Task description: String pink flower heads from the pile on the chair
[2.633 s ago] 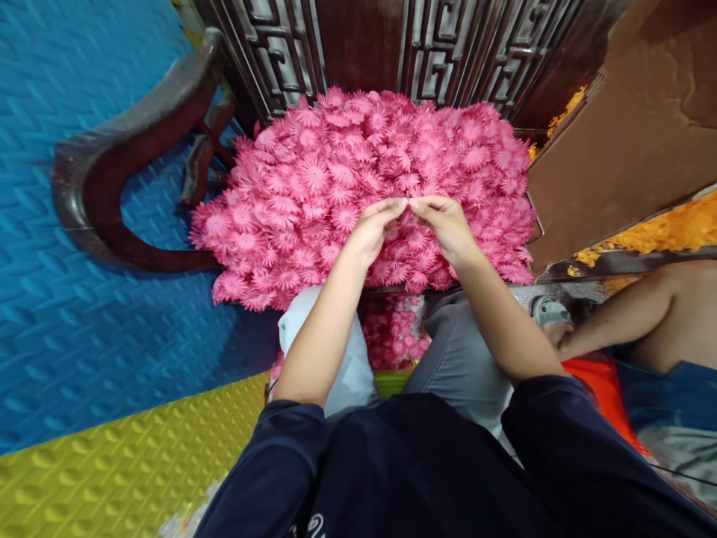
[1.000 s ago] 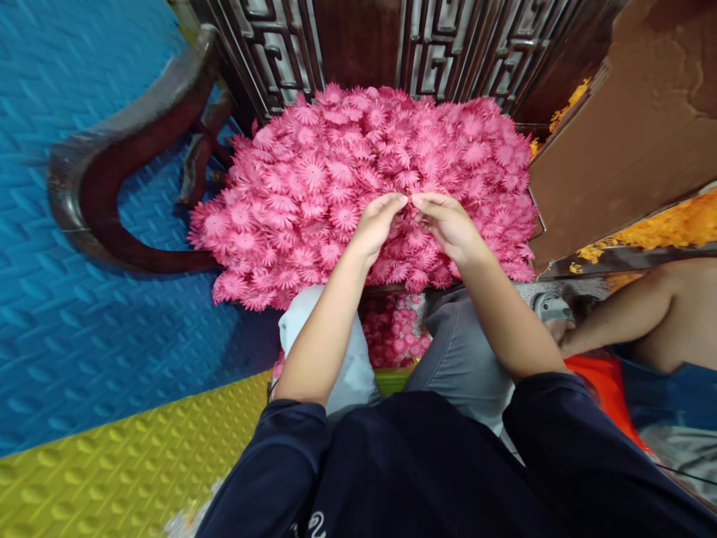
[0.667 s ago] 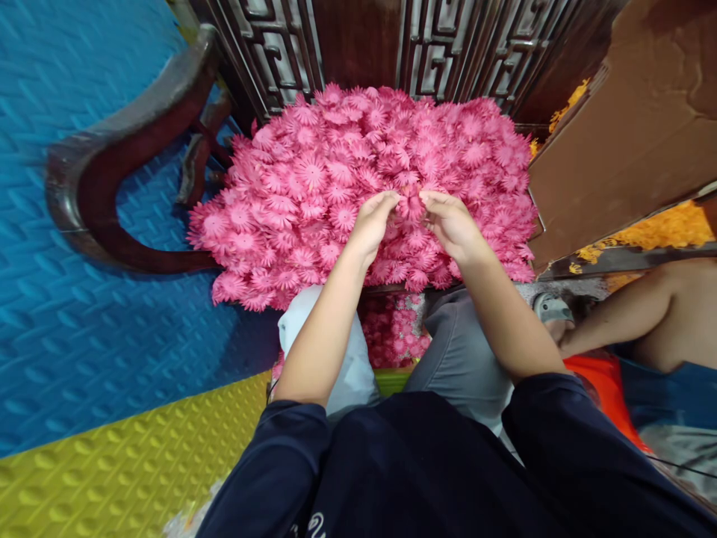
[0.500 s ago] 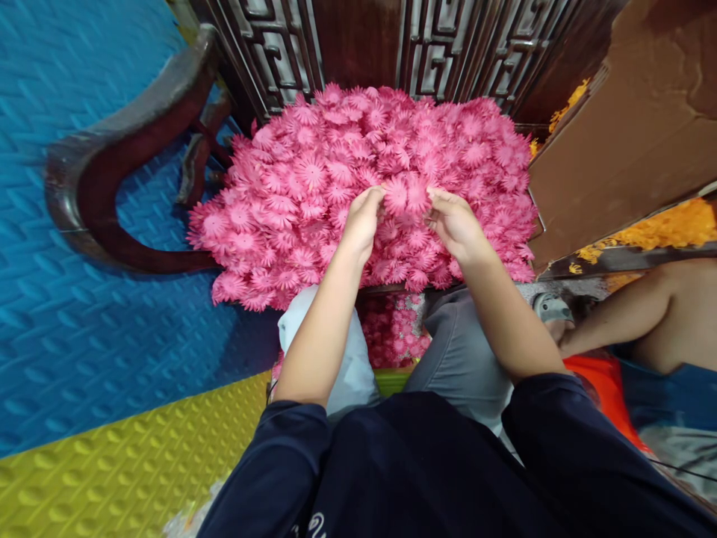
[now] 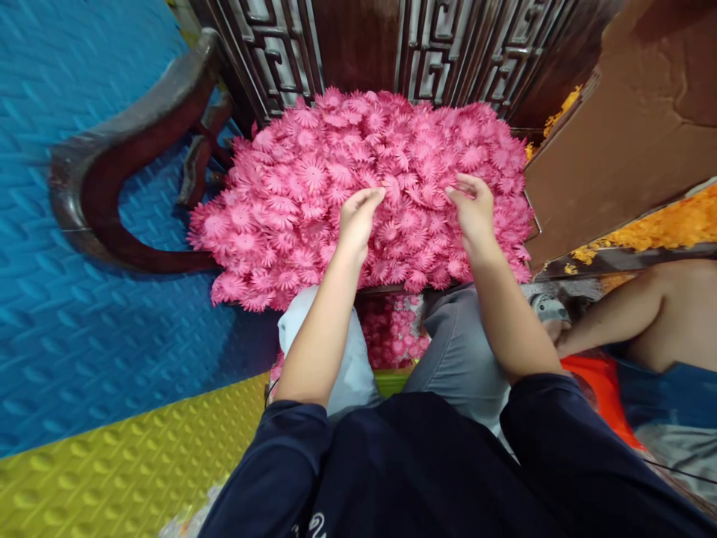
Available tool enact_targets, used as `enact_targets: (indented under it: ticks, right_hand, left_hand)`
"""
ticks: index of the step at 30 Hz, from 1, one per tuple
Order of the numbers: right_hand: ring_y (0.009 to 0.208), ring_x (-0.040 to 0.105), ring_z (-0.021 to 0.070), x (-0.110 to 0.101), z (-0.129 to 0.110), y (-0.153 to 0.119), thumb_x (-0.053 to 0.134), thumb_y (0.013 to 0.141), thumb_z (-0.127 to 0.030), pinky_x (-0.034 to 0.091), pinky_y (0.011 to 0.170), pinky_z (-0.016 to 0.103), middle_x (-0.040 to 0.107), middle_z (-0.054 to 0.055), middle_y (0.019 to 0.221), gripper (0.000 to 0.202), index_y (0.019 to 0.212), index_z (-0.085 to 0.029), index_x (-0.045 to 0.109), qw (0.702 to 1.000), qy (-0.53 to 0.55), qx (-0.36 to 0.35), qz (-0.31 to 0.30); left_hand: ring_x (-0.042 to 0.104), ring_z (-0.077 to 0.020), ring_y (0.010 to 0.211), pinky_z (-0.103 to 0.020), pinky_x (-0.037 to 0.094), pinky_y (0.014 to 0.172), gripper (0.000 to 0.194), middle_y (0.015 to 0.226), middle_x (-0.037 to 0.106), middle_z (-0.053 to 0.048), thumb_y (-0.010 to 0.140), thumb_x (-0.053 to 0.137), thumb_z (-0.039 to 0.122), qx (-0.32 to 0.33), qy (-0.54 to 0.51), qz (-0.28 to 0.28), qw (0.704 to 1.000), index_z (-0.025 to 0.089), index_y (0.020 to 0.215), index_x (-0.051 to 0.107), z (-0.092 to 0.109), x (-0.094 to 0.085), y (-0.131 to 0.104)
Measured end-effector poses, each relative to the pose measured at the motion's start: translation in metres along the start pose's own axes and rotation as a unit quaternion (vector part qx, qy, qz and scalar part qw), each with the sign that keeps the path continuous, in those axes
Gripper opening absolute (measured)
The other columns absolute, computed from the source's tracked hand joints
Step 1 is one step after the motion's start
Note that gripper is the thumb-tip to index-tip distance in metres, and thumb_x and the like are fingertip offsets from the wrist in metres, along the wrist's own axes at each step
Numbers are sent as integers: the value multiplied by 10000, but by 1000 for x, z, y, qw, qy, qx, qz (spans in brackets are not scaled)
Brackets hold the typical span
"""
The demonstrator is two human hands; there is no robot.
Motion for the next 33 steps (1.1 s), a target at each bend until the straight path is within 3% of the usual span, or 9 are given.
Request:
enact_targets:
  ticks: [1, 5, 8, 12, 16, 21, 26, 33]
  right_hand:
    - [922, 571, 153, 4, -10, -7, 663, 703, -407, 458, 842, 324, 620, 39, 954, 276, 900, -216, 633, 1000, 2, 11, 26]
    - [790, 603, 132, 37, -49, -36, 693, 691, -422, 488, 764, 287, 667, 13, 847, 228, 782, -217, 650, 997, 57, 17, -50]
    - [781, 610, 129, 49, -61, -44, 690, 694, -457, 491, 767, 283, 683, 7, 827, 248, 759, -219, 675, 995, 61, 3, -81]
    - [779, 620, 131, 50, -60, -42, 702, 682, -459, 496, 798, 300, 692, 6, 812, 247, 742, -220, 692, 993, 82, 9, -81]
    - [773, 636, 129, 52, -58, -41, 747, 634, -435, 511, 813, 309, 704, 1, 802, 248, 740, -216, 699, 988, 118, 25, -97]
    - [767, 647, 127, 55, -60, -43, 776, 577, -454, 528, 804, 307, 715, -3, 797, 296, 733, -212, 709, 981, 159, 41, -107]
    - [691, 631, 102, 52, -61, -44, 792, 550, -443, 532, 735, 279, 708, -27, 744, 282, 709, -224, 715, 975, 186, 65, -105]
    - [692, 623, 105, 49, -62, -45, 789, 533, -470, 521, 729, 273, 689, -23, 690, 303, 666, -210, 710, 975, 179, 86, -97]
  left_hand:
    - [609, -140, 902, -257, 440, 888, 181, 806, 689, 11, 663, 737, 344, -6, 9, -5, 1000, 195, 729, 659, 0, 2, -2]
    - [606, -124, 821, -241, 444, 845, 59, 746, 687, 15, 717, 666, 232, -6, 40, -38, 998, 183, 683, 669, 2, 9, -7]
    - [609, -119, 811, -243, 438, 850, 62, 749, 688, 11, 728, 649, 209, -4, 39, -67, 997, 178, 686, 682, 3, 14, -10]
    - [620, -128, 856, -265, 424, 909, 86, 769, 696, 6, 701, 702, 263, -23, -5, -103, 994, 179, 716, 694, 0, 16, -10]
    - [601, -96, 764, -247, 428, 889, 107, 700, 670, 32, 653, 747, 266, -58, -70, -142, 986, 181, 680, 688, -4, 19, -9]
    - [549, -76, 665, -210, 429, 738, 92, 650, 637, 41, 650, 743, 233, -95, -101, -154, 978, 175, 639, 672, -6, 21, -10]
    - [474, -70, 561, -226, 350, 562, 105, 644, 620, 41, 679, 736, 272, -109, -106, -168, 974, 183, 661, 682, -5, 23, -12]
    - [534, -64, 615, -208, 417, 670, 139, 638, 640, 55, 623, 793, 281, -93, -125, -199, 968, 186, 646, 695, -1, 25, -15]
Point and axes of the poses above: each hand's wrist, its own y-axis towards the middle knuckle, its own x-axis out of the palm, z = x × y, the point moved 5 cm from there along y, towards the middle knuckle
